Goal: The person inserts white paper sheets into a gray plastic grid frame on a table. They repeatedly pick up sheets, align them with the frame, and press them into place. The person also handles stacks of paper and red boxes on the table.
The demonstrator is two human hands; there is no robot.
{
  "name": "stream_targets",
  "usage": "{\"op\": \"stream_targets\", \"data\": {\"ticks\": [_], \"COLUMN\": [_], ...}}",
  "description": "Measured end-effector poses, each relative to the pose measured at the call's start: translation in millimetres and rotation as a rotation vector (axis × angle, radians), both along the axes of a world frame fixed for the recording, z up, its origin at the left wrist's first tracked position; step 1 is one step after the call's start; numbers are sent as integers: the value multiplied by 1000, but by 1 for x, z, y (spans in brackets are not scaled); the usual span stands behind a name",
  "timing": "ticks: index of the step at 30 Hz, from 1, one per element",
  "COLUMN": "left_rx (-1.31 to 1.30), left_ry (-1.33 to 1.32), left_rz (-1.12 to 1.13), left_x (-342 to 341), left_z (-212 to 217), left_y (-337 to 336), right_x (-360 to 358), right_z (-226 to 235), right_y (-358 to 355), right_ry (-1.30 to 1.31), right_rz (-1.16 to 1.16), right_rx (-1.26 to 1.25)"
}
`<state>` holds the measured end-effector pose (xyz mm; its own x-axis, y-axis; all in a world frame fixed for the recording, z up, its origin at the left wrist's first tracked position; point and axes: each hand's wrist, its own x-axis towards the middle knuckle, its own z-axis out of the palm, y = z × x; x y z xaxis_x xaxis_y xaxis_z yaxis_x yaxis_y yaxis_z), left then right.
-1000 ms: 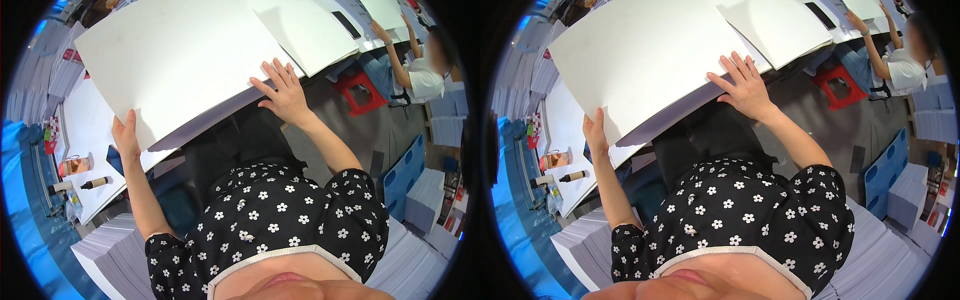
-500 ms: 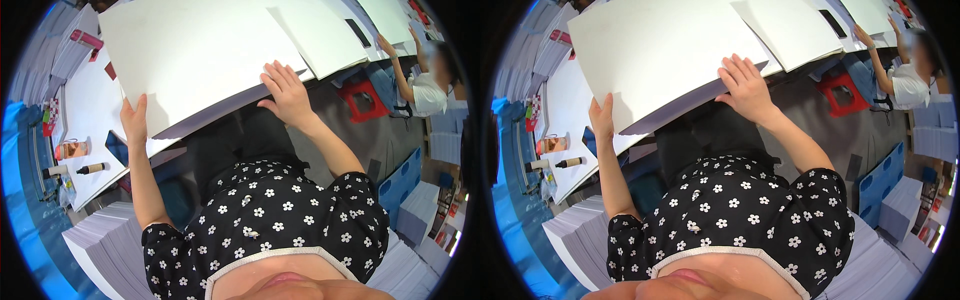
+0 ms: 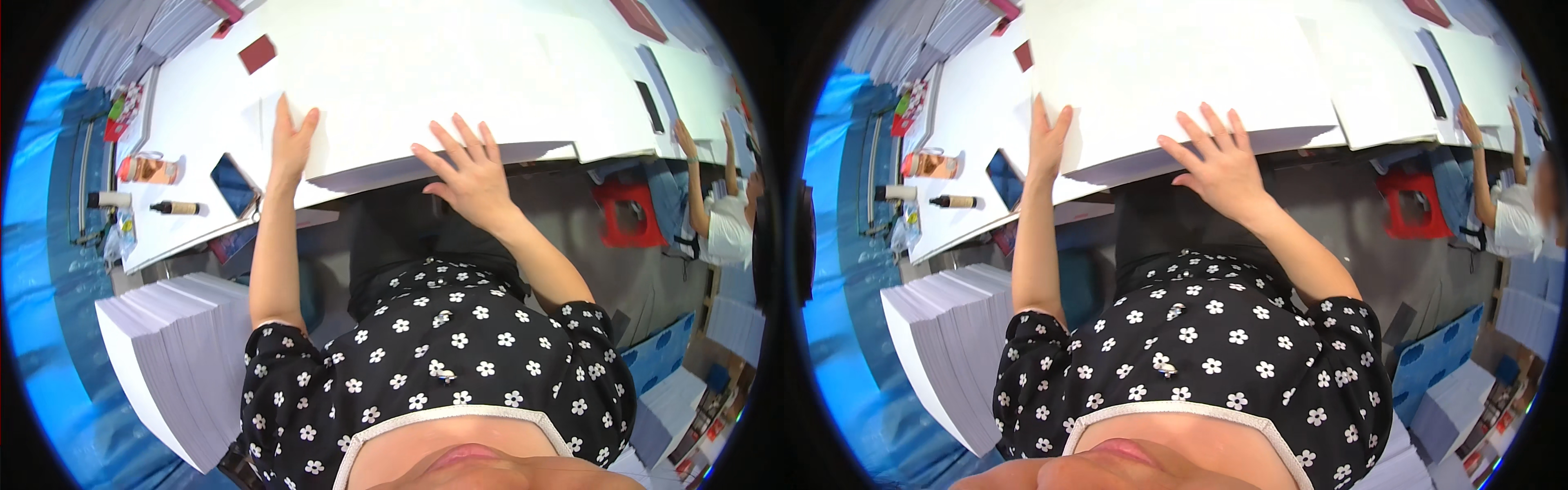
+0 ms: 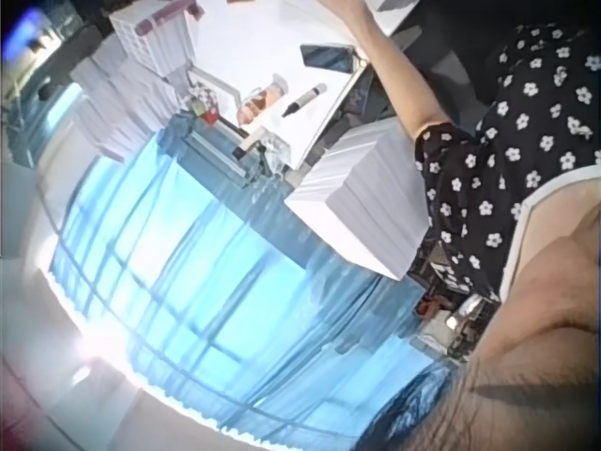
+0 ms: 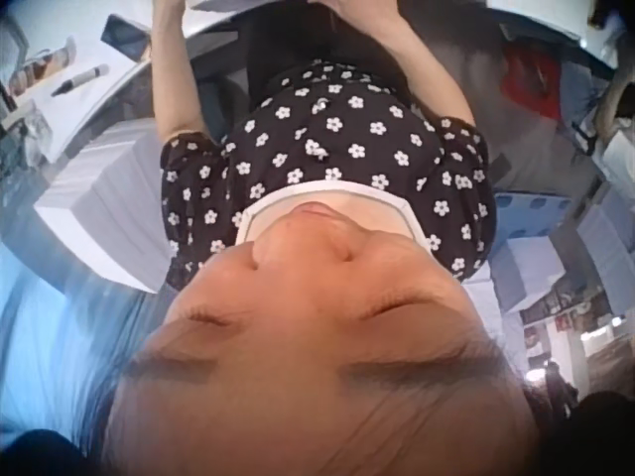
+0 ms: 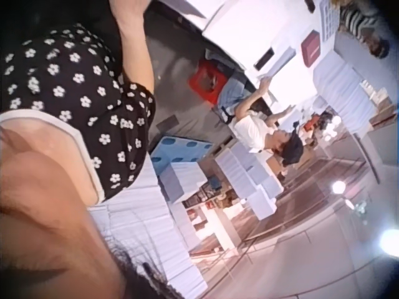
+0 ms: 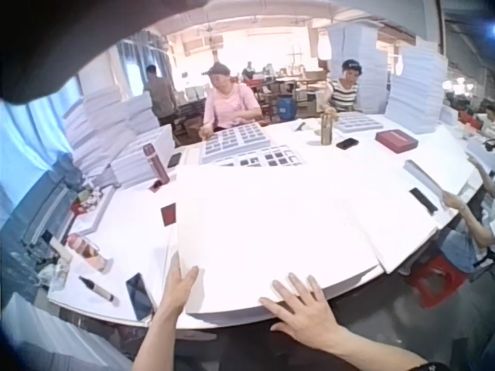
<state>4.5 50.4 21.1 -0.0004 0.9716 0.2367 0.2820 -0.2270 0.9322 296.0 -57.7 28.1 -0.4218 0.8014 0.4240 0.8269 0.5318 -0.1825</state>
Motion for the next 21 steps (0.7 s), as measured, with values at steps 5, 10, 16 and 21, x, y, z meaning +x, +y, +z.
{"op": "stream_targets", "data": {"ticks": [5, 10, 16, 21], "left_rx": [-97, -112, -29, 5], "left_ry": [-145, -149, 105, 242], "left_rz": [-19, -4, 14, 12], "left_x": [1, 0, -2, -7], "left_z": [-13, -10, -19, -23], "left_y": [6, 1, 10, 10], "right_x": [-2, -5, -4, 2], "right_z": [1, 2, 2, 5], "right_y": [1, 2, 1, 2], "right_ry": [2, 1, -20, -1], "right_rz": [-1, 13, -14, -4], "right_rx": [-11, 6, 15, 1]}}
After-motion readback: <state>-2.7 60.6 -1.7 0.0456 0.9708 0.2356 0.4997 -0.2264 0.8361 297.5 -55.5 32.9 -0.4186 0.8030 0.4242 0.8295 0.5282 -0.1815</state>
